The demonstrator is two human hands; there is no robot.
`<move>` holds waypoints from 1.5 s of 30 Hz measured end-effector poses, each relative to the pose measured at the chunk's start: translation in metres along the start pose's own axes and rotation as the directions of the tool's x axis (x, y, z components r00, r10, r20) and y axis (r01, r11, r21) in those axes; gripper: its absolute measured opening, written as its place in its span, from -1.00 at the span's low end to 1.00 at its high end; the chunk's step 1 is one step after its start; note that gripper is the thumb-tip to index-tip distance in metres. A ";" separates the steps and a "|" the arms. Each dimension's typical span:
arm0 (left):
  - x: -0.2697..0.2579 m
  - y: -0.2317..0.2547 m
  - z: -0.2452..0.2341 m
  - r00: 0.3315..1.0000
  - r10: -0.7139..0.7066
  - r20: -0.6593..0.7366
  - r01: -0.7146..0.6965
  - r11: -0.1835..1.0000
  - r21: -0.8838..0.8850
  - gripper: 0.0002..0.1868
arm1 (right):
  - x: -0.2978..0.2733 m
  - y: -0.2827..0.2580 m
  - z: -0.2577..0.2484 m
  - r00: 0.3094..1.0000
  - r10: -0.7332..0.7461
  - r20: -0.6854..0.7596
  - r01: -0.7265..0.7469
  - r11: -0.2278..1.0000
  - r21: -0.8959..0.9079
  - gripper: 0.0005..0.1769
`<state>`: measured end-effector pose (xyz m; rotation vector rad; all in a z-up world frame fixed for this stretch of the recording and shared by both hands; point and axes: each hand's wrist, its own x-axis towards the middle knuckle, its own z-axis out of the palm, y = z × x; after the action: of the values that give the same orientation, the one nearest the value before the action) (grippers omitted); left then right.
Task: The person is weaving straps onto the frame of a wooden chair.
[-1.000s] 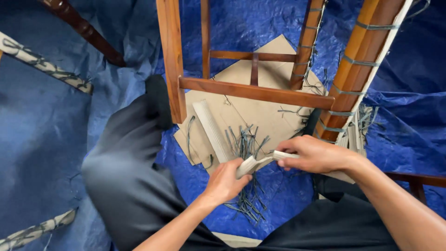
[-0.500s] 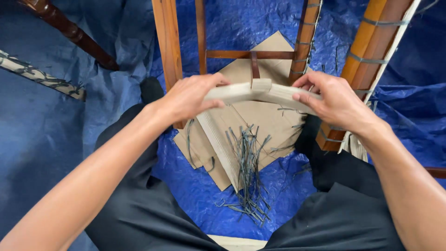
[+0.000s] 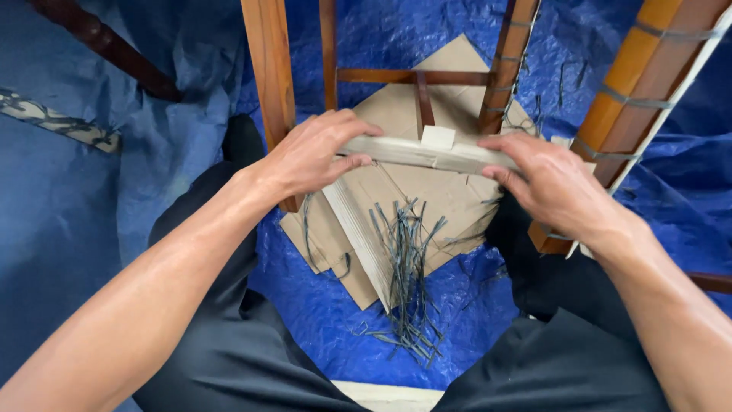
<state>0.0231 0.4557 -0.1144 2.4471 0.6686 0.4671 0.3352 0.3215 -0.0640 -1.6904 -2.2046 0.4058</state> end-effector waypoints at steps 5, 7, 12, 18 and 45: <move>-0.001 0.005 0.004 0.999 -0.046 0.002 0.046 0.999 -0.009 -0.60 | -0.001 0.007 -0.002 0.998 -0.064 0.016 0.064 0.997 -0.032 -0.63; -0.003 0.007 0.003 0.999 -0.037 -0.027 0.037 0.999 0.008 -0.60 | 0.000 0.006 -0.003 0.999 -0.038 -0.014 0.037 0.999 -0.026 -0.67; -0.006 0.010 0.000 0.997 -0.046 -0.070 0.048 0.998 0.034 -0.63 | 0.001 0.010 0.007 0.996 -0.062 -0.065 0.058 0.997 -0.057 -0.70; -0.010 0.009 0.000 0.992 -0.112 -0.066 0.114 0.993 0.025 -0.64 | -0.003 0.001 0.003 0.988 -0.118 -0.096 0.113 0.992 -0.065 -0.71; -0.014 0.002 0.008 0.978 -0.078 -0.192 0.097 0.991 0.088 -0.45 | -0.096 0.024 0.335 0.849 0.503 0.165 -0.527 0.831 0.177 -0.85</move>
<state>0.0162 0.4435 -0.1224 2.4709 0.8932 0.6511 0.2368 0.2266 -0.3852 -2.1645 -1.6559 0.8600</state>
